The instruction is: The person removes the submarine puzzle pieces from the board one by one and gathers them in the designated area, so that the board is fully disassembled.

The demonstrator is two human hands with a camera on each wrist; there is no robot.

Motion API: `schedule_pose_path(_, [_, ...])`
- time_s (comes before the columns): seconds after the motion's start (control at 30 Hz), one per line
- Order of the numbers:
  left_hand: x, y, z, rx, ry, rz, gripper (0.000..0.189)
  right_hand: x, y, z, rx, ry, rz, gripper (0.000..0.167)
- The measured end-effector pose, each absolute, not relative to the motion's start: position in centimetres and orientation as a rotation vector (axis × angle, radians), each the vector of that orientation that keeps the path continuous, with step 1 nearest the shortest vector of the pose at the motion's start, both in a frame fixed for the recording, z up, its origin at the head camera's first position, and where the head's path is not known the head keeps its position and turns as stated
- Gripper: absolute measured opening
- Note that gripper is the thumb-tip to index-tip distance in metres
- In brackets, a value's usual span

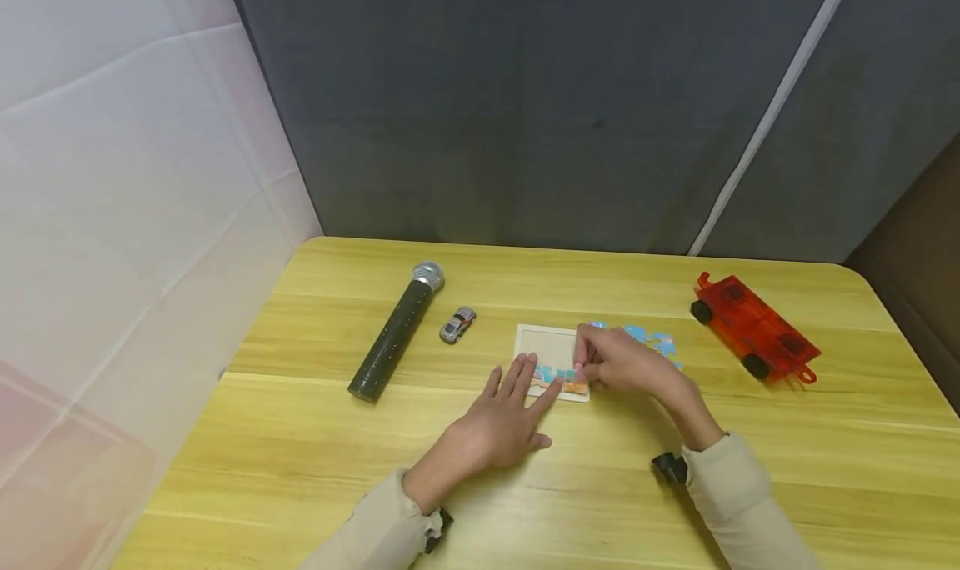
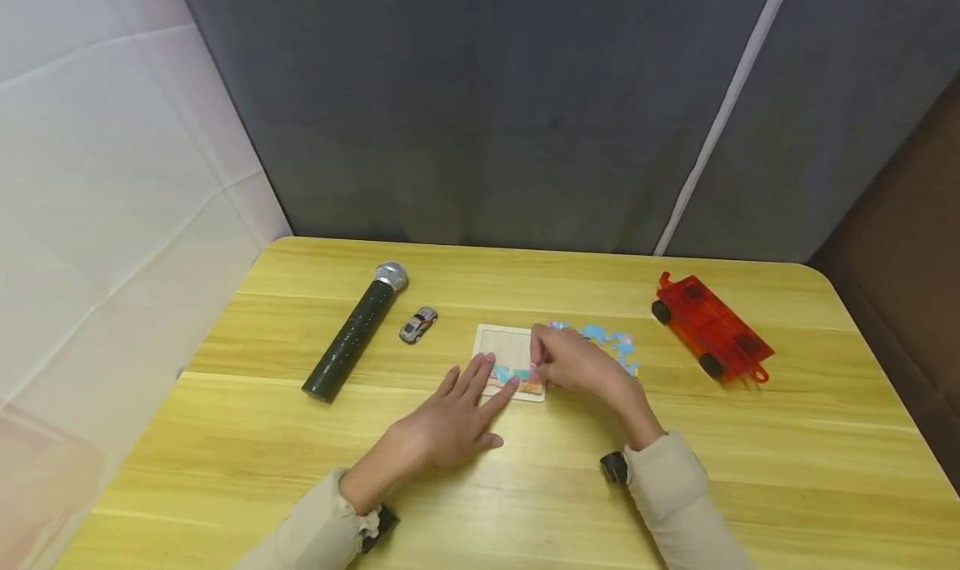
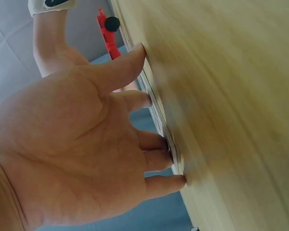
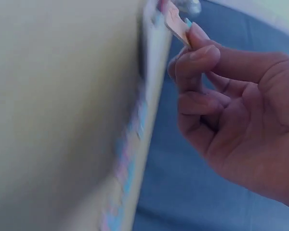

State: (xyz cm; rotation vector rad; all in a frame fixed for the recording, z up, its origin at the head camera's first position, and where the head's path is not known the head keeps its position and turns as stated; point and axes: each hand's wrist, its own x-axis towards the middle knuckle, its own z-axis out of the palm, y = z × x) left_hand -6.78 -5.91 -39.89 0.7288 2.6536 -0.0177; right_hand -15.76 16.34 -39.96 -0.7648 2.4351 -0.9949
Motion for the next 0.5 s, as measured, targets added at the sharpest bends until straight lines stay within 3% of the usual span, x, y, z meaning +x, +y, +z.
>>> schedule_pose_path(0.5, [-6.7,-6.2,-39.9,0.691,2.644,0.105,0.079,-16.3,26.9,-37.6,-0.458,2.15,-0.926,0.019])
